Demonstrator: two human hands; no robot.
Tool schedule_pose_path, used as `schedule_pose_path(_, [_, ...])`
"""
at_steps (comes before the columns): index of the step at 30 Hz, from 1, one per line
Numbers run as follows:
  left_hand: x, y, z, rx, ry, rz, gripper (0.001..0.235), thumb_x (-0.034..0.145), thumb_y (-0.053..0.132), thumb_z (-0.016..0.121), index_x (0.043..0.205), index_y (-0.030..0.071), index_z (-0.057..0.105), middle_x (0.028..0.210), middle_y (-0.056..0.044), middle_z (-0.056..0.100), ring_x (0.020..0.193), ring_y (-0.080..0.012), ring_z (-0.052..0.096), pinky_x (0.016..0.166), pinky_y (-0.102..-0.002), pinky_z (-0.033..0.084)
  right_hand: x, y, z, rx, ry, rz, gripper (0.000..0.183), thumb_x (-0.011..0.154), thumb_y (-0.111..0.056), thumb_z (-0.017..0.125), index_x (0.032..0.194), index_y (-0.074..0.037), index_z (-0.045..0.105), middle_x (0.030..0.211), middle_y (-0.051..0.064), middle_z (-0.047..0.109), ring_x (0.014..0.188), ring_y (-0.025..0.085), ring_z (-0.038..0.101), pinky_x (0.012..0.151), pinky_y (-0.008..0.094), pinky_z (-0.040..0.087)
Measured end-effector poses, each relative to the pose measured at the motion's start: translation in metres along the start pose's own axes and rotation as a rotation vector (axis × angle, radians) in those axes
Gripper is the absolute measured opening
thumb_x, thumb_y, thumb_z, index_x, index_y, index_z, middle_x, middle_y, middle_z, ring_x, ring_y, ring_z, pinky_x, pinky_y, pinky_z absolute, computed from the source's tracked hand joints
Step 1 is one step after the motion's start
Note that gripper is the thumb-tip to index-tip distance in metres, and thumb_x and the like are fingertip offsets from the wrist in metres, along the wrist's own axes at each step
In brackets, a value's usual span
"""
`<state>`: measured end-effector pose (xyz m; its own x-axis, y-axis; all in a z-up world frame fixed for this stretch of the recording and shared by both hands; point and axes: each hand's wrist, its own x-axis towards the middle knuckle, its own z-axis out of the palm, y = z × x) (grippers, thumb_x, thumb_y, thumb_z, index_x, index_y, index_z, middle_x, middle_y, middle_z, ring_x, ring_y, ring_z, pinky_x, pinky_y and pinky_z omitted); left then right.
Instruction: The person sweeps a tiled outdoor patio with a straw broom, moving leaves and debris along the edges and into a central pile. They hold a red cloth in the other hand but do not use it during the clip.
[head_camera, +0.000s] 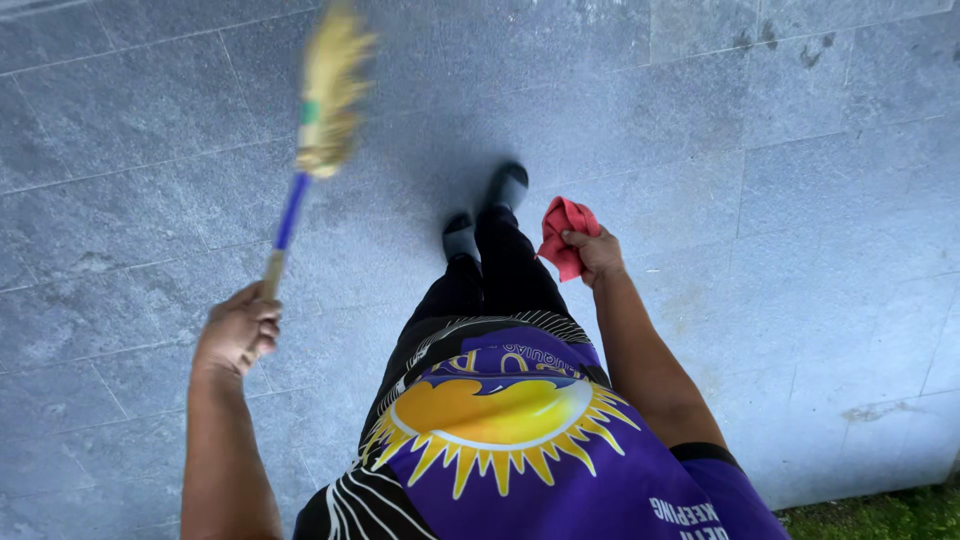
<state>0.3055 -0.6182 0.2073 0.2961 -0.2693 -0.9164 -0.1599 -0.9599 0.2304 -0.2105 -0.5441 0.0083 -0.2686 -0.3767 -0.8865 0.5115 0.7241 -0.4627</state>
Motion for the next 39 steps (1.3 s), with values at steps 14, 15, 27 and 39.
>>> schedule_pose_path(14, [0.286,0.159,0.343,0.016,-0.399,0.156,0.017,0.086,0.004,0.066,0.075,0.0,0.054,0.056,-0.008,0.054,0.04,-0.0181,0.052,0.034,-0.035,0.039,0.073,-0.127,0.037,-0.119,0.004,0.054,0.057,0.08,0.008,0.074,0.134,0.003,0.054,0.121,0.018,0.069,0.104,0.029,0.073,0.088,0.042,0.065])
schedule_pose_path(15, [0.267,0.168,0.36,-0.019,-0.48,0.1,0.011,0.084,0.003,0.067,0.083,0.003,0.056,0.057,-0.006,0.052,0.041,-0.0159,0.05,0.035,-0.033,0.038,0.076,-0.135,0.044,-0.103,-0.013,0.058,0.058,0.08,0.008,0.074,0.134,0.003,0.054,0.121,0.018,0.069,0.104,0.028,0.073,0.089,0.042,0.065])
schedule_pose_path(27, [0.058,0.222,0.213,0.122,-0.345,0.114,0.064,0.083,0.004,0.062,0.145,0.016,0.049,0.059,0.0,0.049,0.041,-0.0111,0.043,0.034,-0.029,0.033,0.113,-0.196,0.079,-0.025,0.032,-0.011,0.051,0.082,0.006,0.074,0.13,0.004,0.057,0.116,0.018,0.069,0.099,0.029,0.073,0.083,0.042,0.064])
schedule_pose_path(39, [0.132,0.287,0.244,0.118,-0.69,0.033,0.055,0.086,0.003,0.065,0.139,0.008,0.054,0.063,0.0,0.054,0.045,-0.0076,0.045,0.036,-0.023,0.033,0.126,-0.195,0.104,0.07,0.065,-0.026,0.052,0.082,0.01,0.071,0.132,0.003,0.058,0.116,0.018,0.07,0.098,0.031,0.074,0.083,0.043,0.065])
